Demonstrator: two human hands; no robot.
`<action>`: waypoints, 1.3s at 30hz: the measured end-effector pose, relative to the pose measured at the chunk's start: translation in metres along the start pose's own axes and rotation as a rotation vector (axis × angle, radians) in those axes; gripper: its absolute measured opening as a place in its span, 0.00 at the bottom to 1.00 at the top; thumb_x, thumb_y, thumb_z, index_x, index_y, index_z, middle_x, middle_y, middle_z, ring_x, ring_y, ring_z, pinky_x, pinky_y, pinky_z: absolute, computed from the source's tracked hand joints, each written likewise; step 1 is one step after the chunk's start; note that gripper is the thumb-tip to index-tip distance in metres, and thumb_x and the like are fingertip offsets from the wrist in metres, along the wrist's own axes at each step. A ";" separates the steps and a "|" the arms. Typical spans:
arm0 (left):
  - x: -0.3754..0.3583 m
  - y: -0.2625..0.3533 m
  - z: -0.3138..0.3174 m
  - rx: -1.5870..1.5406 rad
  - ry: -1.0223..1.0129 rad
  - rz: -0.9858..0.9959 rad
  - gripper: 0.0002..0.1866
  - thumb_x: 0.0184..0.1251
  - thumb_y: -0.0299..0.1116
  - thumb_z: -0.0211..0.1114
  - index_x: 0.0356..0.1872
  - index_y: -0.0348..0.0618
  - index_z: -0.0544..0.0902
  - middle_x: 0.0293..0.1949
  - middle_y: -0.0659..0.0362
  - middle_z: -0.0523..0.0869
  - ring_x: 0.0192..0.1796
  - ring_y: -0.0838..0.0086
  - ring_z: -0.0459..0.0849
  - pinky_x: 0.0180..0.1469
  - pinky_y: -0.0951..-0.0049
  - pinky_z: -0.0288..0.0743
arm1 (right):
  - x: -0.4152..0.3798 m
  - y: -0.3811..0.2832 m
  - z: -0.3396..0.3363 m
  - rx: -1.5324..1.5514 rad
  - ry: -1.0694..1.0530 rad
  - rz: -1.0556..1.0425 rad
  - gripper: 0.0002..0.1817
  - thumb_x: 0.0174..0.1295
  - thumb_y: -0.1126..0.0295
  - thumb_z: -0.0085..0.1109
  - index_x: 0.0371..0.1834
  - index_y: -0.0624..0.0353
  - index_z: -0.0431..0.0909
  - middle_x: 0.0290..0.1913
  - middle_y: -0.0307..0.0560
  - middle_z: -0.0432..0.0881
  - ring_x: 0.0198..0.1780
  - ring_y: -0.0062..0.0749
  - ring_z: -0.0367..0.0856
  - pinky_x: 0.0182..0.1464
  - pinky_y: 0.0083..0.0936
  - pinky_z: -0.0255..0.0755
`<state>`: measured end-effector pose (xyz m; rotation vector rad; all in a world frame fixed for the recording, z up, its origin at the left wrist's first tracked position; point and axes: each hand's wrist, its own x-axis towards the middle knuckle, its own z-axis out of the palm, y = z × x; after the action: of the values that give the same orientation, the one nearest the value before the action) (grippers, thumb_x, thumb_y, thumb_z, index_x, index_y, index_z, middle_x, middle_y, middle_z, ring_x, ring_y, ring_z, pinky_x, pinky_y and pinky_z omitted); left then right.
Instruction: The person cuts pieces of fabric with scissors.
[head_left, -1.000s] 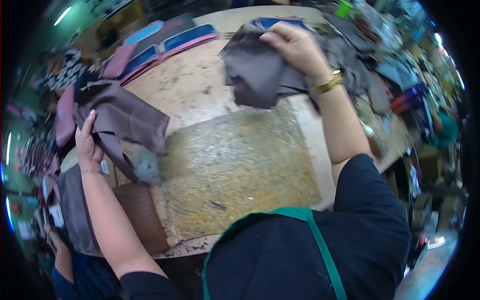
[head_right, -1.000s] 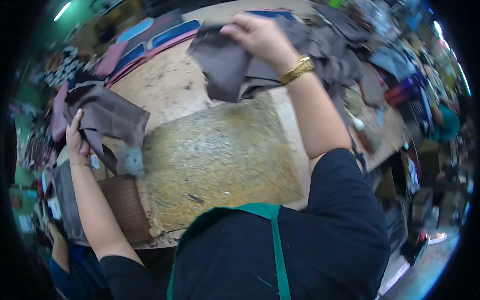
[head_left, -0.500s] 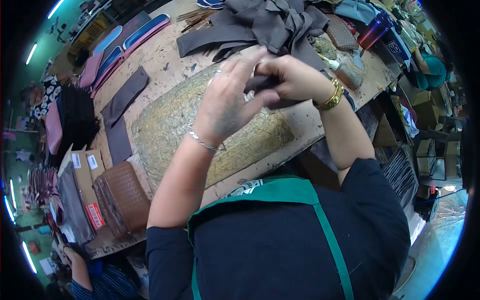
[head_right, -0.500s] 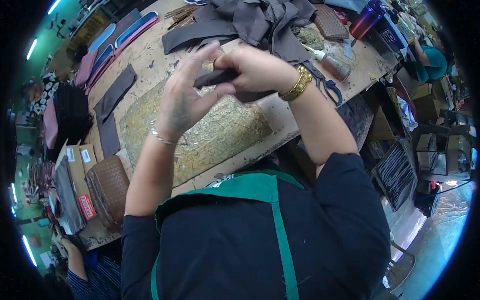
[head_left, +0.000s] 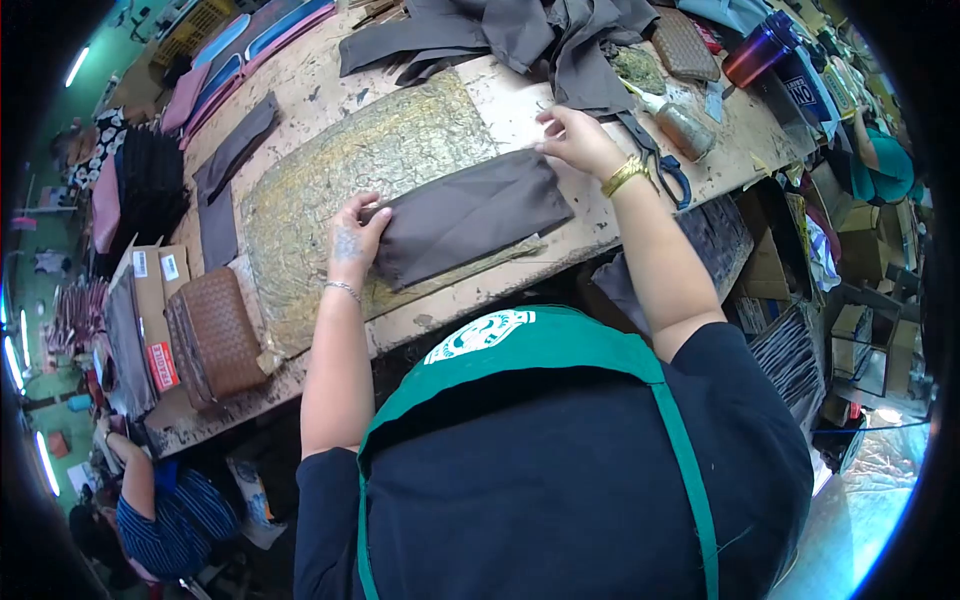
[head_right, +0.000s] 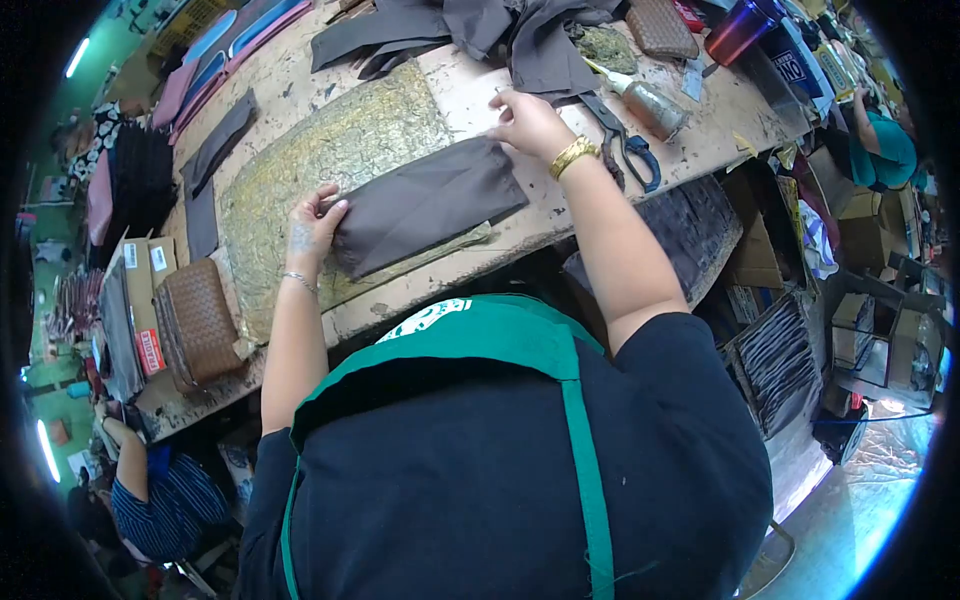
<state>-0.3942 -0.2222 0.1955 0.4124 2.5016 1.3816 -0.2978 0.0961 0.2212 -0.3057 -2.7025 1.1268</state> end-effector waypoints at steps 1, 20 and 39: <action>-0.002 0.000 0.000 0.004 0.004 -0.007 0.15 0.53 0.28 0.64 0.43 0.36 0.76 0.33 0.58 0.81 0.34 0.78 0.77 0.38 0.79 0.71 | -0.003 0.006 0.006 0.013 0.175 -0.065 0.12 0.47 0.69 0.61 0.34 0.61 0.75 0.31 0.51 0.78 0.34 0.42 0.77 0.40 0.30 0.70; -0.057 0.104 0.120 0.647 -0.250 0.661 0.21 0.49 0.39 0.64 0.47 0.46 0.77 0.55 0.55 0.72 0.62 0.58 0.62 0.59 0.56 0.58 | -0.124 0.042 -0.068 -0.458 0.383 0.178 0.17 0.44 0.64 0.62 0.35 0.63 0.76 0.35 0.54 0.75 0.43 0.46 0.70 0.49 0.35 0.64; -0.047 0.089 0.119 0.321 -0.096 1.047 0.07 0.46 0.25 0.63 0.29 0.43 0.81 0.35 0.57 0.80 0.45 0.61 0.78 0.43 0.66 0.73 | -0.219 0.018 -0.057 0.526 -0.011 0.736 0.20 0.48 0.53 0.62 0.24 0.61 0.72 0.16 0.37 0.71 0.18 0.18 0.69 0.20 0.17 0.62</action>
<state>-0.2981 -0.1011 0.2136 1.9946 2.4664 1.1177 -0.0710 0.0890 0.2260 -1.2480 -2.1984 1.9490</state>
